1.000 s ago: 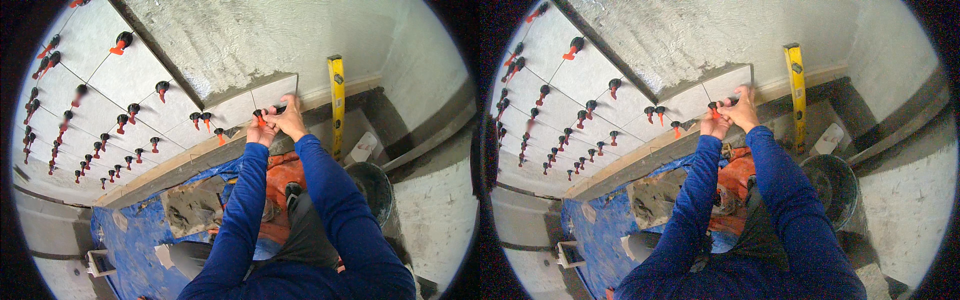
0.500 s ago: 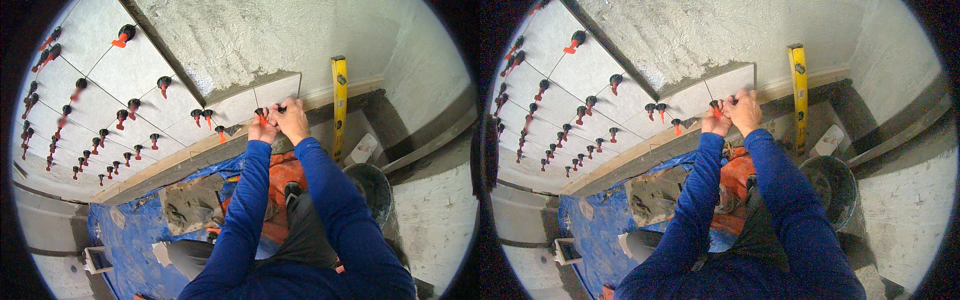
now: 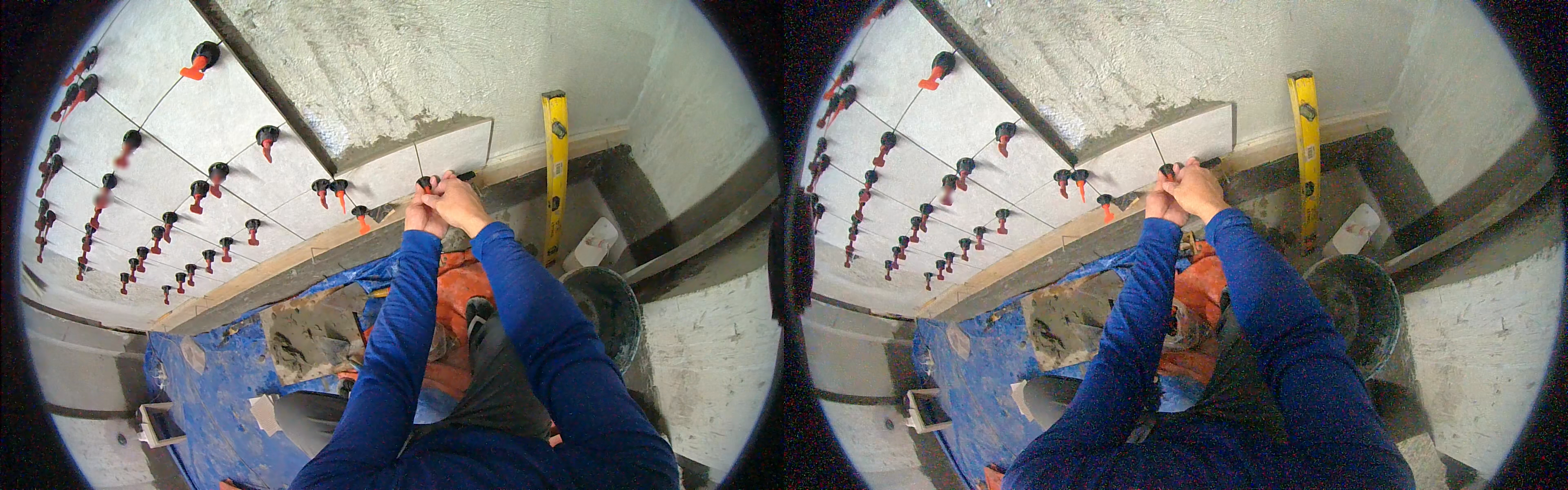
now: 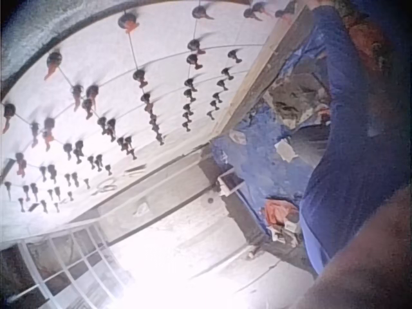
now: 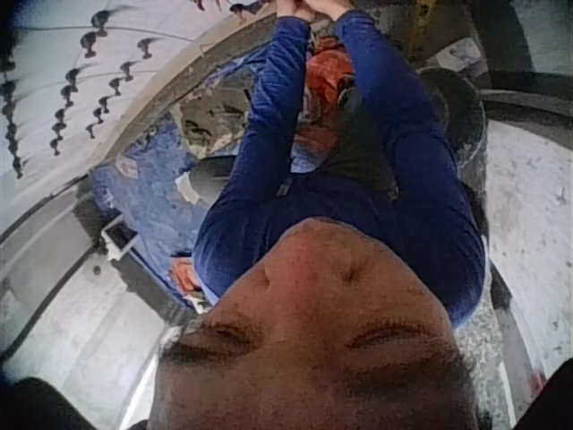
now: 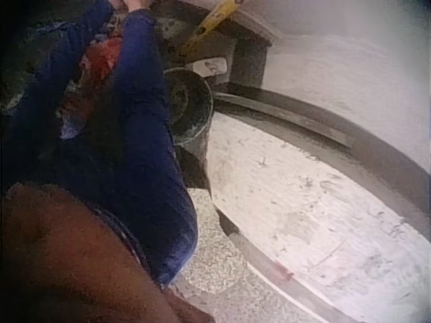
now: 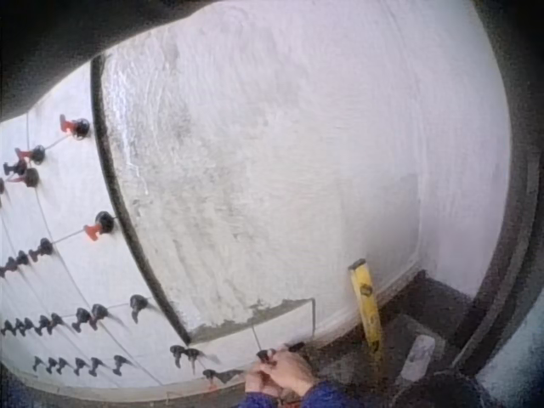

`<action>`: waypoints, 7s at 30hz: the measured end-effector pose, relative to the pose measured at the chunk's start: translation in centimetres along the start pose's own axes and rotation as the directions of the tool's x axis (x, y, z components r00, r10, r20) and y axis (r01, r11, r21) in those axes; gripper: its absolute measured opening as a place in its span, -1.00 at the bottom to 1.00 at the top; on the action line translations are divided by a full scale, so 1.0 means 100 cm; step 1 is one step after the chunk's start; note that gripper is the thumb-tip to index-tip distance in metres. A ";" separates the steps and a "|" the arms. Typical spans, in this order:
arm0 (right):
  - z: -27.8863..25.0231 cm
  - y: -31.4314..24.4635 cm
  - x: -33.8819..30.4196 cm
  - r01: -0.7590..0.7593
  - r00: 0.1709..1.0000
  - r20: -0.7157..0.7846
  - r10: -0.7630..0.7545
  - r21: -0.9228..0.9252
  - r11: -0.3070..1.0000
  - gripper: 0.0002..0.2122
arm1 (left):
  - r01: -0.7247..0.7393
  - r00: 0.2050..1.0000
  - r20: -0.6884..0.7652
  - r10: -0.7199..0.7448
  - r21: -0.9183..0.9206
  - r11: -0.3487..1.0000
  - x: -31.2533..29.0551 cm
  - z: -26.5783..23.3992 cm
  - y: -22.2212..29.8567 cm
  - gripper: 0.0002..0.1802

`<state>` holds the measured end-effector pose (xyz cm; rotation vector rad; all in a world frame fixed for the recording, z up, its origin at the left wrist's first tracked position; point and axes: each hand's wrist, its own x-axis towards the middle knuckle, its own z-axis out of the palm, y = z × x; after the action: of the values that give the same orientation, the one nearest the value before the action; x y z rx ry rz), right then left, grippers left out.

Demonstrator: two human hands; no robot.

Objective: The person applies adhesive to a wall using a notched trowel, places a tile, and secures it with tile leveling clips. They then use a spirit level to check alignment and clean excess adhesive with a sponge.

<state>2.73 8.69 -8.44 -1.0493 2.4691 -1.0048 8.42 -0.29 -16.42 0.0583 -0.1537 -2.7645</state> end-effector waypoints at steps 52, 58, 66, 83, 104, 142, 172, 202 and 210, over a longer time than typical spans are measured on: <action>0.014 0.013 0.016 -0.025 0.998 0.060 0.010 0.247 0.969 -0.76 | 0.035 0.973 -0.225 0.046 0.343 0.939 0.014 -0.008 0.008 -0.54; 0.011 0.013 0.016 -0.012 0.988 0.152 -0.001 0.082 0.997 -0.64 | -0.029 0.940 -0.312 0.139 0.333 0.942 0.025 -0.016 0.006 -0.56; -0.002 0.017 0.011 -0.018 0.999 0.039 0.015 0.083 0.996 -0.67 | 0.010 0.868 -0.430 0.250 0.517 0.856 0.011 0.005 0.002 -0.69; -0.017 0.041 0.024 -0.085 0.811 -0.550 0.199 0.227 0.970 -0.38 | 0.043 0.849 -0.502 0.165 0.376 0.926 -0.010 0.020 0.007 -0.75; -0.036 0.014 -0.001 -0.178 0.824 -0.521 0.221 0.132 0.975 -0.40 | 0.200 0.881 -0.454 0.129 0.607 0.769 -0.015 0.031 0.020 -0.63; -0.026 0.047 0.016 -0.189 0.780 -0.580 0.234 0.139 0.972 -0.44 | 0.260 0.733 -0.504 0.456 0.828 0.497 -0.009 0.048 0.013 -0.56; -0.026 0.050 0.020 -0.055 0.873 -0.469 0.134 0.179 0.982 -0.38 | -0.084 0.666 0.711 0.224 0.370 -0.925 -0.041 0.167 0.025 -0.70; -0.073 -0.045 -0.047 0.308 0.702 -0.700 -0.133 0.131 0.942 -0.54 | 0.555 0.759 -0.582 0.293 0.341 -0.759 -0.276 -0.192 -0.018 -0.48; -0.057 -0.073 -0.066 0.394 0.771 -0.606 -0.196 0.212 0.894 -0.69 | 0.625 0.757 -0.493 0.428 0.358 -0.694 -0.282 -0.184 -0.002 -0.71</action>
<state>8.44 12.60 0.64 -1.1787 2.4456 -2.0254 35.73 8.36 -34.18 1.6217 -2.9029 -0.8131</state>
